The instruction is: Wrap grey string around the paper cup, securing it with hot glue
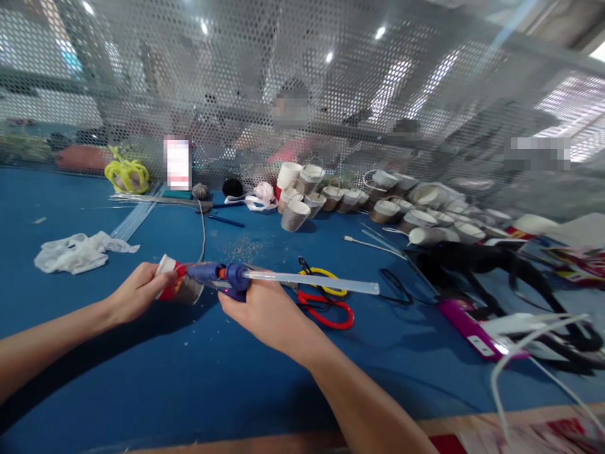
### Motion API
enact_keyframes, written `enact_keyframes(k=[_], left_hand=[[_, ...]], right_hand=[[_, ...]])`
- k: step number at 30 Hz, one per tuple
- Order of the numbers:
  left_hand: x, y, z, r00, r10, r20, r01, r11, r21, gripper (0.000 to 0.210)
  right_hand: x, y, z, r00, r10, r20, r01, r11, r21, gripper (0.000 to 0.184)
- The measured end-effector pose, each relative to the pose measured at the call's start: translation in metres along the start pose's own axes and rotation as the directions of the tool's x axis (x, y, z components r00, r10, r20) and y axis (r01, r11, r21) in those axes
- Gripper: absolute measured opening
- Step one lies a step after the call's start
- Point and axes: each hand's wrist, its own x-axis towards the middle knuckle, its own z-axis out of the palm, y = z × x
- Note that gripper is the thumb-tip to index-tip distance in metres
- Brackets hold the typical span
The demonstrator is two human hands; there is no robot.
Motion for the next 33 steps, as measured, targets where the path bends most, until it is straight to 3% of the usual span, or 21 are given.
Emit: enact_keyframes(k=[13,17,20,29,33], left_hand=[[0.006,-0.002,0.002,0.999,-0.034,-0.04,0.026,0.984,-0.178,0.025],[0.008,-0.003,0.001,0.995,-0.064,-0.081,0.042,0.969,-0.244,0.026],[0.01,-0.003,0.0,0.991,-0.083,-0.102,0.052,0.961,-0.271,0.025],[0.011,-0.003,0.001,0.988,-0.089,-0.129,0.045,0.948,-0.315,0.024],[0.011,-0.002,0.001,0.988,-0.09,-0.127,0.049,0.953,-0.3,0.023]], right_hand=[[0.006,0.001,-0.011,0.994,0.047,0.103,-0.078,0.943,0.324,0.017],[0.019,0.012,-0.015,1.0,0.025,0.014,-0.028,0.891,0.453,0.014],[0.034,0.021,-0.016,0.992,0.112,-0.052,-0.07,0.857,0.51,0.015],[0.089,0.044,-0.002,0.954,0.301,-0.011,-0.283,0.907,0.313,0.032],[0.106,0.056,0.004,0.932,0.362,-0.013,-0.354,0.918,0.177,0.026]])
